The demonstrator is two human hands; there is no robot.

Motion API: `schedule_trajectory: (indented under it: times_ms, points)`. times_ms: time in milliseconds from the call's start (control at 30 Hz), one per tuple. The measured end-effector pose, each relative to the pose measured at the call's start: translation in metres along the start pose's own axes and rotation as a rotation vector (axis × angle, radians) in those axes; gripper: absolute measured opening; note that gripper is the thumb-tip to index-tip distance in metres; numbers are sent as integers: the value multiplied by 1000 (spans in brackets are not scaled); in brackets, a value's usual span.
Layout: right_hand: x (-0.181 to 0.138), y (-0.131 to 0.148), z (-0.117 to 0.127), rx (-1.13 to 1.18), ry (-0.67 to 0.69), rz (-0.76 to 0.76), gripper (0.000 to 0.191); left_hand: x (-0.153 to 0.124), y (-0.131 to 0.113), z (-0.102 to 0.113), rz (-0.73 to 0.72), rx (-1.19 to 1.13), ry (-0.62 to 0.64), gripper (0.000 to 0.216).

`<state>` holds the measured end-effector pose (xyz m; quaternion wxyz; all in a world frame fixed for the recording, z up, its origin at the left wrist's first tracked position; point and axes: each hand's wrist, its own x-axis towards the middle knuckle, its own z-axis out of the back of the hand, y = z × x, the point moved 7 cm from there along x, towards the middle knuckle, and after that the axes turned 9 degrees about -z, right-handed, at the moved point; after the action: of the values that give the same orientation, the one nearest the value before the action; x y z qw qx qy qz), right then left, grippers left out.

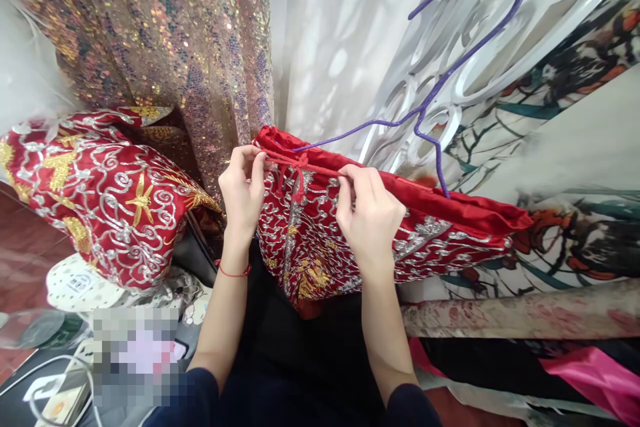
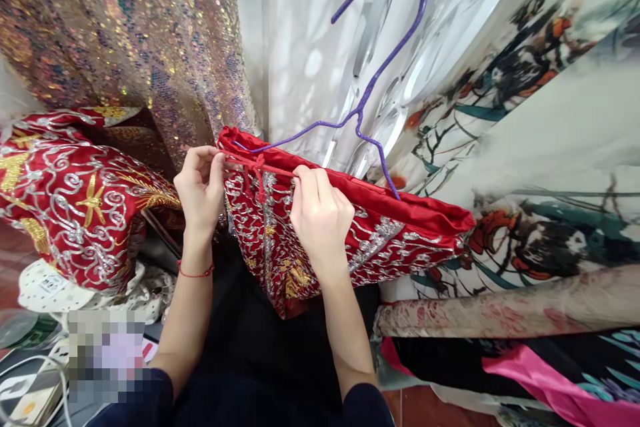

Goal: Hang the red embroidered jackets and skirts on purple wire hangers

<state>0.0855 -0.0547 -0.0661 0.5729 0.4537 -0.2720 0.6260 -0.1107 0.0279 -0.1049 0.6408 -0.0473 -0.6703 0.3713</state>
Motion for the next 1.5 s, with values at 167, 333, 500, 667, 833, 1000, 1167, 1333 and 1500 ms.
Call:
schedule_trajectory:
  times_ms: [167,333,500,667,833,1000,1167,1333,1500]
  points:
    - [-5,-6,3,-58,-8,2,18,8,7,3,-17,129,-65,15]
    - [-7,-5,0,-117,32,34,20,12,21,-5,-31,186,-75,20]
    - [-17,3,-15,9,319,195,21,4,25,-11,-130,279,-62,27]
    - [-19,-15,20,159,162,255,23,-1,30,-12,-96,162,-95,36]
    - [-13,-79,76,-122,-152,6,22,21,42,-20,-108,14,-33,35]
    - [-15,-123,83,-152,47,-22,11,37,51,-37,-53,-244,39,33]
    - [-8,-130,97,-98,-142,1,4,50,27,-31,-105,-269,-102,32]
    - [-3,-129,92,-80,-166,-81,7,51,20,-31,-132,-143,-93,40]
    - [-19,-132,73,-94,-146,-148,20,30,41,-36,-12,31,10,49]
